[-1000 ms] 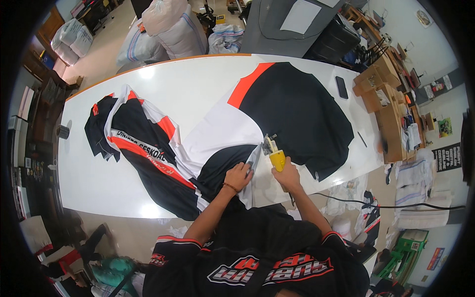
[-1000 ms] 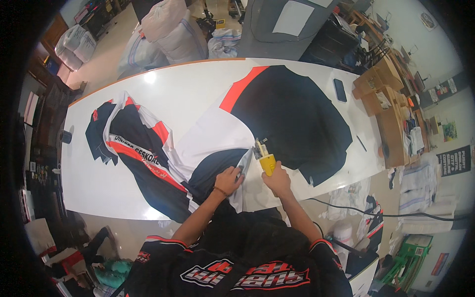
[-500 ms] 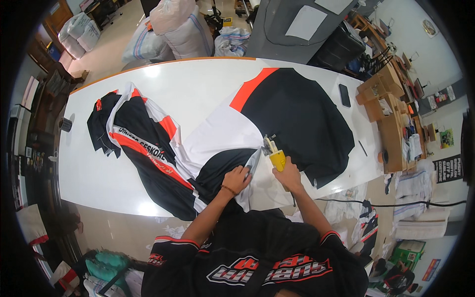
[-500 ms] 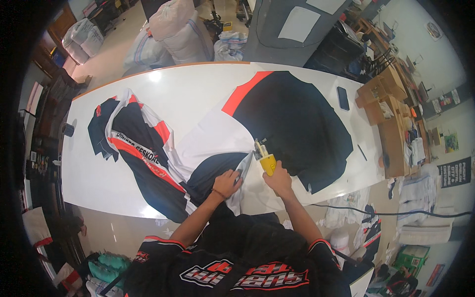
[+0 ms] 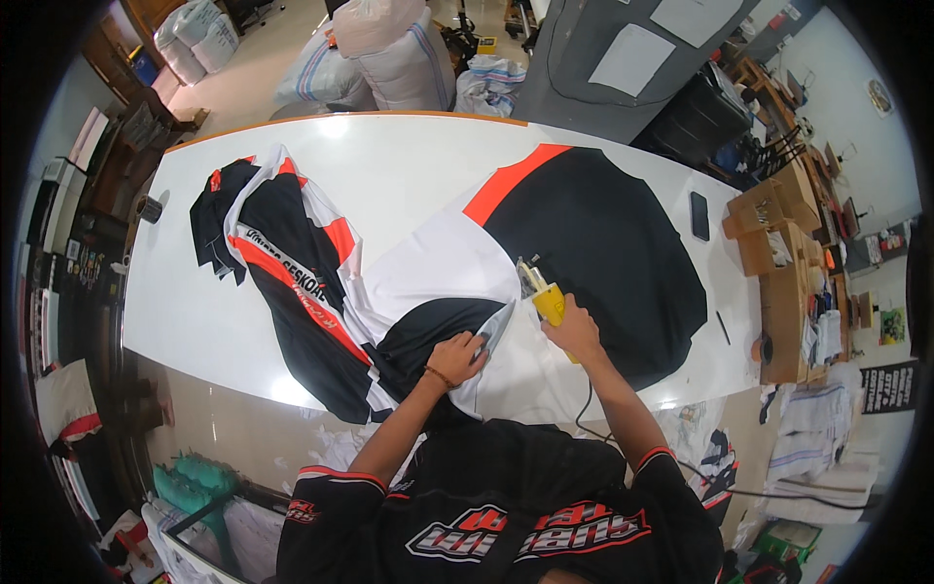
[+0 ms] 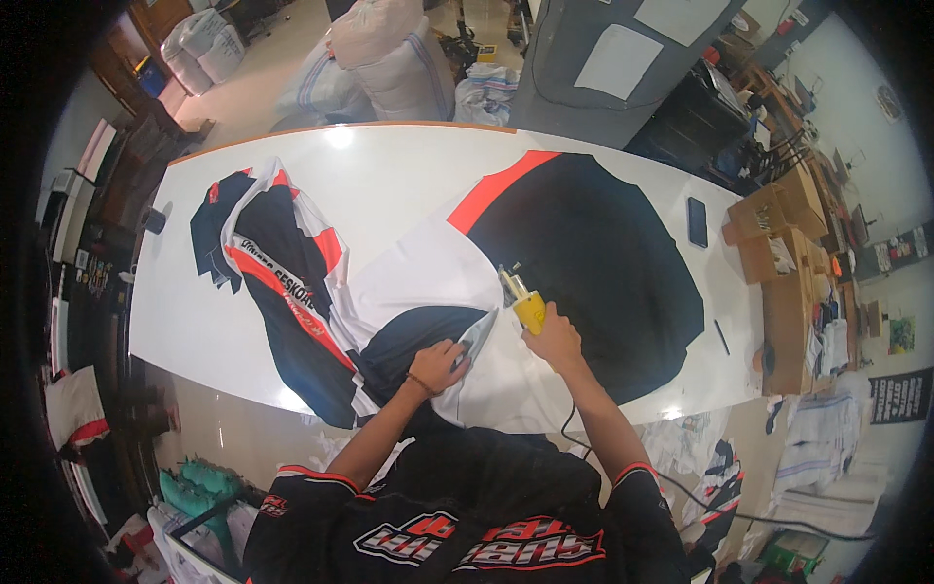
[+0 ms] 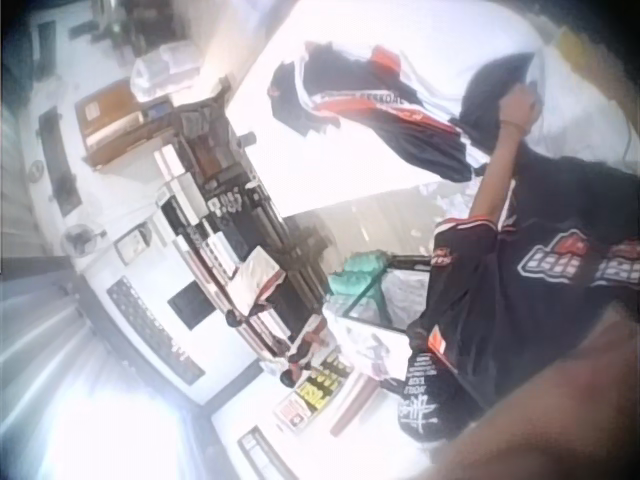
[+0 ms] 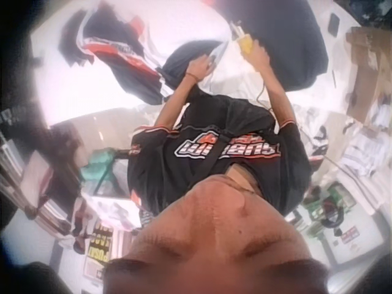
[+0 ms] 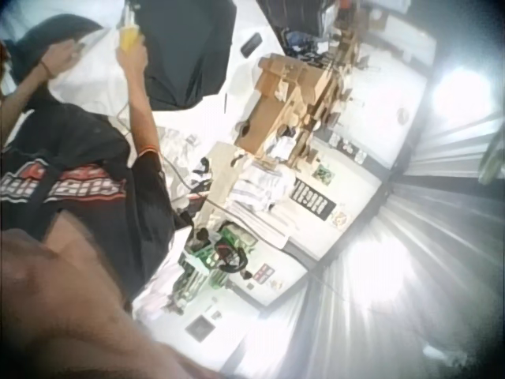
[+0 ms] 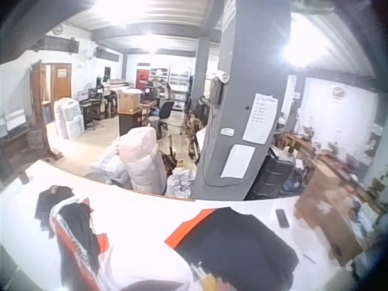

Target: The person uses a yellow electric fabric cutter to cut black and white fabric pieces on a white table. They align the fabric, cut along the edges, and separate the pieces, handling multiple fabric sections throughout the process.

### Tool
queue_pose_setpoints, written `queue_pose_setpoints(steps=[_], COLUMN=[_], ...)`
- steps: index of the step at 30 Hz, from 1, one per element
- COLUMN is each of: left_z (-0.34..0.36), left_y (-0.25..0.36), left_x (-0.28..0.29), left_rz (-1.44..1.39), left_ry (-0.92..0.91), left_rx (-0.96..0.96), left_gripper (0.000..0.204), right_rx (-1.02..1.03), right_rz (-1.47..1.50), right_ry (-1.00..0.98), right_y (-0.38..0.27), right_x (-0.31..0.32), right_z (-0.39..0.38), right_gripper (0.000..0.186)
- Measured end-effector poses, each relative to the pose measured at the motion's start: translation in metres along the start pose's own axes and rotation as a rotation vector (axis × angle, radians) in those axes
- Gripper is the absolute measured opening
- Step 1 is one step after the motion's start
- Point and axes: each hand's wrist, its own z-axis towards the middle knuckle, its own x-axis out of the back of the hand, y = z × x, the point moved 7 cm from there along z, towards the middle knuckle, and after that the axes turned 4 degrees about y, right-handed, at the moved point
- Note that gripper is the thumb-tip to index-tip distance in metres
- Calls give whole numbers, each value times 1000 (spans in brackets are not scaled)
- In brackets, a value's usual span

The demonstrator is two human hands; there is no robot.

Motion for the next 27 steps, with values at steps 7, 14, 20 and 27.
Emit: queue_pose_setpoints(steps=[7,14,20,27], left_z=[2,0,0,2], left_y=[5,1,-1,-2], left_x=[5,1,1,0], left_rz=[35,52,34,31], left_ry=[54,46,14,-19], left_rx=[-9,20,62,72], left_gripper=[21,23,24,25], right_rx=[137,263,341,395], right_rz=[-59,-104,-180,-202], right_ry=[-25,-75,-108,-120], right_y=[-12,-28,-53,-81], right_x=[20,32,39,39], right_z=[37,77,112,140], right_gripper=[61,63,66,70])
